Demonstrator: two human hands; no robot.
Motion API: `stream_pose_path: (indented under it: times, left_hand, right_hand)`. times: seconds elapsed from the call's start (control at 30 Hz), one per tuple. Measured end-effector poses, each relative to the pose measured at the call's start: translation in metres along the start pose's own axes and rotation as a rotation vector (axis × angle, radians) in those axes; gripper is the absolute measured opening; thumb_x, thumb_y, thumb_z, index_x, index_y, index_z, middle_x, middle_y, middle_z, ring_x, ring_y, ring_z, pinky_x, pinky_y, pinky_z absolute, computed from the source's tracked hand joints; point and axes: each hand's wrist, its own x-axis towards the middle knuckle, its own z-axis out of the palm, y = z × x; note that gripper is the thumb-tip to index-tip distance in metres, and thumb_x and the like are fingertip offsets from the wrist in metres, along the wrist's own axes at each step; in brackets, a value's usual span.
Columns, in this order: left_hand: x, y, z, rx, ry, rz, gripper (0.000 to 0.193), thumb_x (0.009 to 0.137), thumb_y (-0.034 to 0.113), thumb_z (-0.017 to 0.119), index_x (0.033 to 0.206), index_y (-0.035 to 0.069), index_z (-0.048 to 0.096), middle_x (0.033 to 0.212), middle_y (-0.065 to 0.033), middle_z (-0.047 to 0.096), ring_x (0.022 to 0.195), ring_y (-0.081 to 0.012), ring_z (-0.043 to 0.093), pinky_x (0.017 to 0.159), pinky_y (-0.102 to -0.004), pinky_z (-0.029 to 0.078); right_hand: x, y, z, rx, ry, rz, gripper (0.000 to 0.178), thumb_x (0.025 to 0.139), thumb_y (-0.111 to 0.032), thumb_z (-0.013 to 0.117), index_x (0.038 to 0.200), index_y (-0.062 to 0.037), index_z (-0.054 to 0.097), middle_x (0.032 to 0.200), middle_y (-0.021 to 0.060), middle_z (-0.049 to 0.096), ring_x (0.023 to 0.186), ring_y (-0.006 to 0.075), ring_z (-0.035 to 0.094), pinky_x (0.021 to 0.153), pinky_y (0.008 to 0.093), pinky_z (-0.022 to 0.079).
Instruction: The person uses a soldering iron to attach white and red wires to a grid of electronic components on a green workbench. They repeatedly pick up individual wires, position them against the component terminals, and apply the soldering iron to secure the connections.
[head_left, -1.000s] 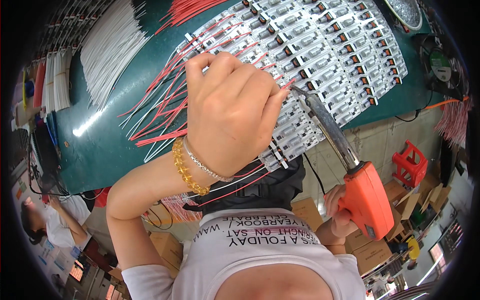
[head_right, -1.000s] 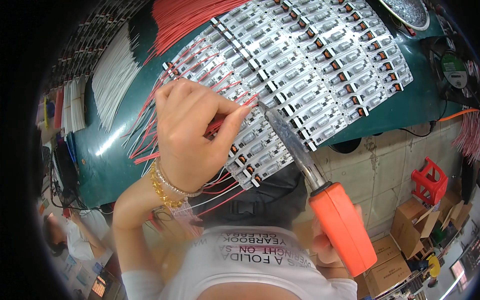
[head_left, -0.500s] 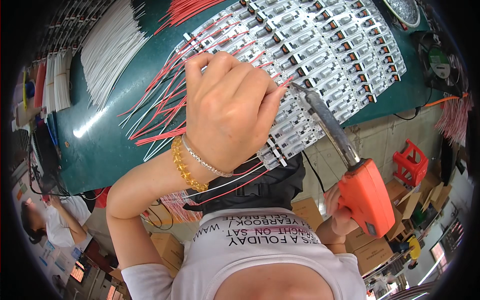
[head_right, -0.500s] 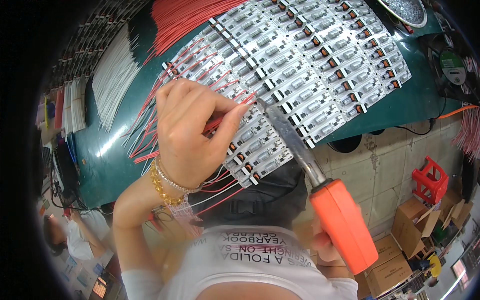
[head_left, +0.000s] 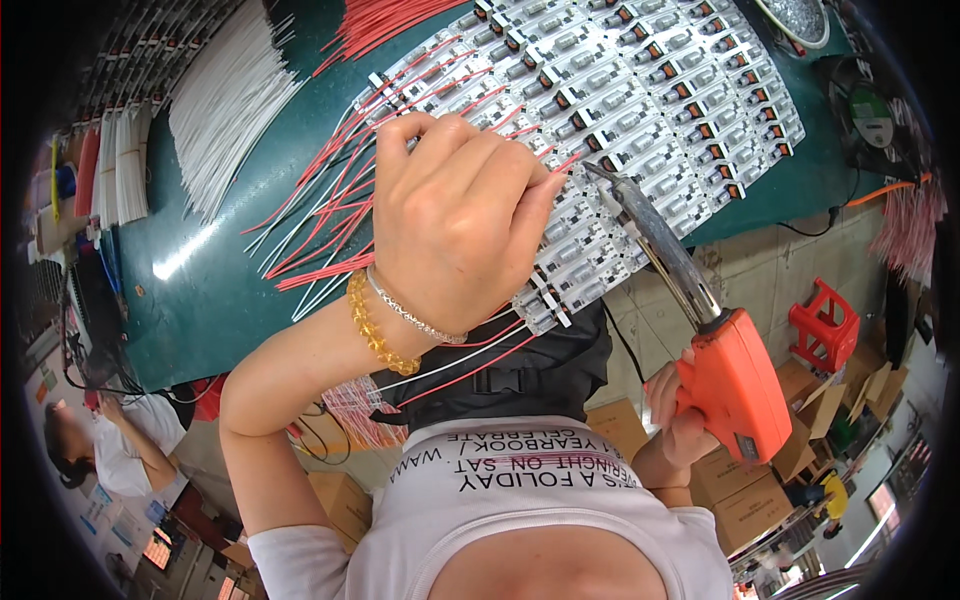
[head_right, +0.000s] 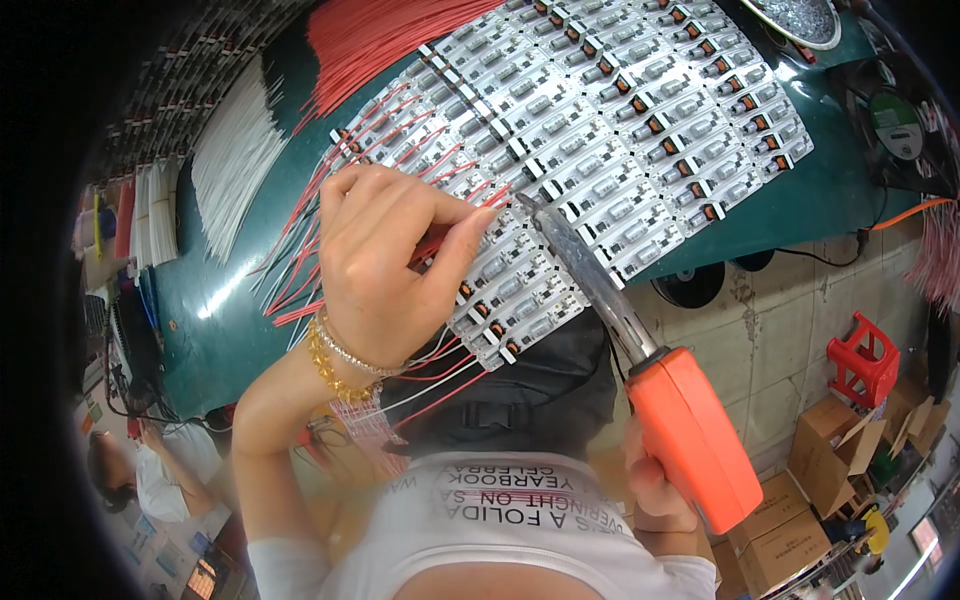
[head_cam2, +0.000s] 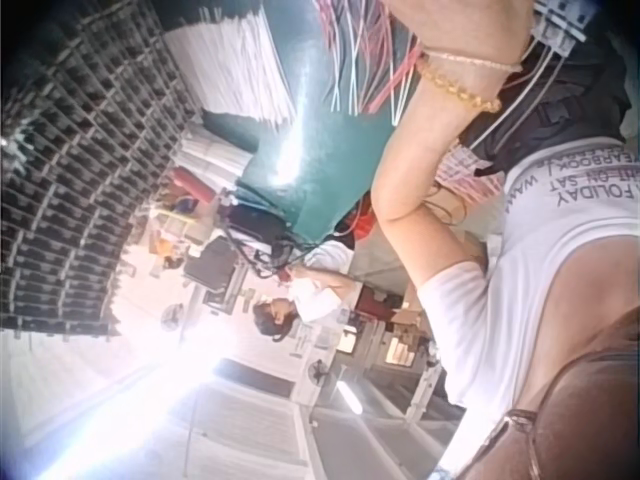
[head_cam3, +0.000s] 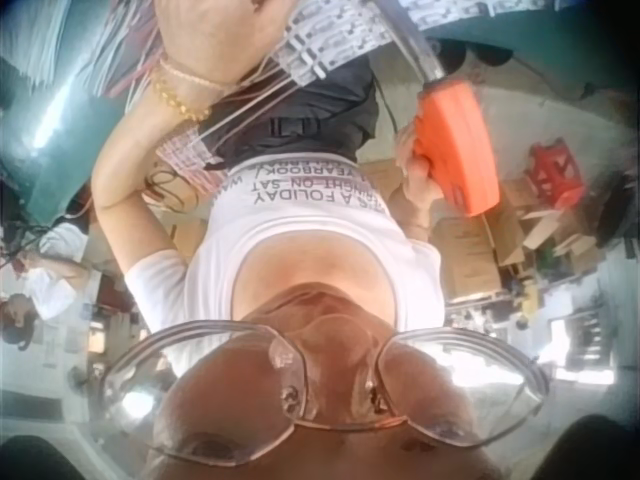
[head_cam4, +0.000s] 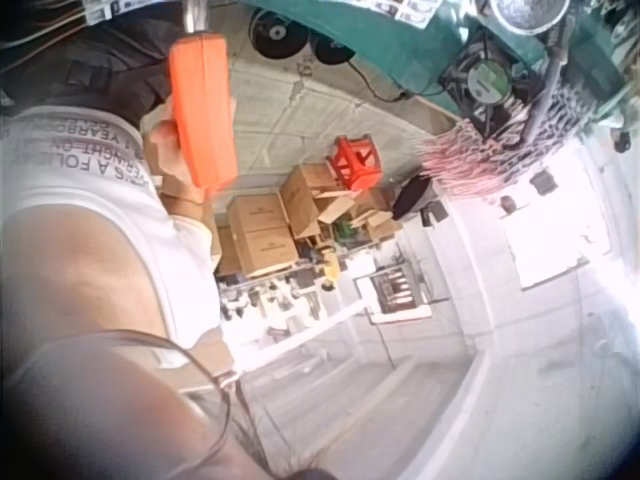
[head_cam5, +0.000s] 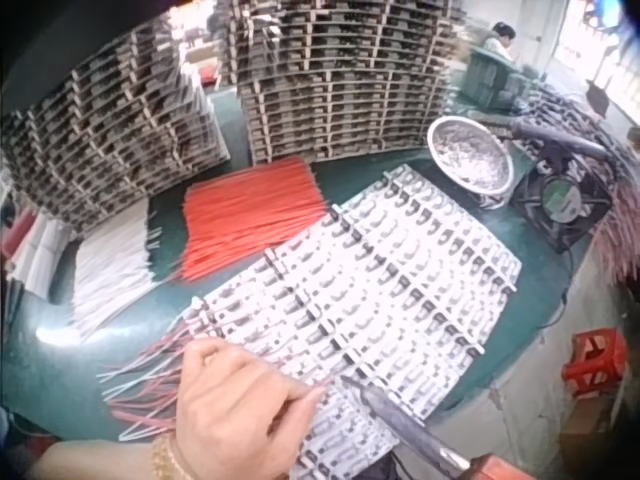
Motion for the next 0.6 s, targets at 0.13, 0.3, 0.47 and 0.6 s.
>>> stream_pose_path:
  times: [0.13,0.3,0.47,0.6]
  left_hand:
    - [0.003,-0.003,-0.010,0.041,0.064,0.058,0.013,0.071,0.003,0.077,0.071,0.008,0.065,0.066,-0.0010,0.061,0.064,-0.0189,0.055,0.077,-0.0336,0.038]
    - [0.001,0.012,-0.015,-0.127,-0.007,-0.072,0.013,0.072,0.004,0.077,0.071,0.008,0.065,0.064,-0.0001,0.059,0.062,-0.0179,0.052,0.076,-0.0324,0.036]
    - [-0.006,0.019,0.001,-0.048,-0.009,-0.105,0.014,0.073,0.005,0.077,0.070,0.008,0.064,0.063,0.0003,0.055,0.063,-0.0184,0.050,0.075,-0.0332,0.035]
    - [-0.008,0.018,0.006,-0.023,0.015,-0.088,0.014,0.073,0.006,0.077,0.071,0.009,0.064,0.064,0.0006,0.056,0.064,-0.0188,0.050,0.077,-0.0342,0.035]
  right_hand:
    - [-0.003,0.000,-0.003,0.024,0.000,0.006,0.078,0.087,-0.056,0.062,0.126,0.0091,0.047,0.051,-0.0038,0.043,0.040,0.0085,0.041,0.044,0.0252,0.039]
    - [-0.010,-0.001,-0.011,0.025,-0.006,0.004,0.077,0.088,-0.056,0.060,0.127,0.0087,0.046,0.050,-0.0038,0.043,0.040,0.0087,0.041,0.044,0.0252,0.038]
    - [-0.018,-0.001,-0.020,-0.026,-0.031,-0.009,0.077,0.089,-0.057,0.059,0.128,0.0083,0.046,0.050,-0.0039,0.043,0.041,0.0088,0.041,0.044,0.0253,0.037]
    - [-0.022,0.007,-0.024,-0.148,-0.015,-0.064,0.076,0.088,-0.058,0.060,0.124,0.0081,0.048,0.050,-0.0037,0.043,0.041,0.0092,0.041,0.044,0.0255,0.037]
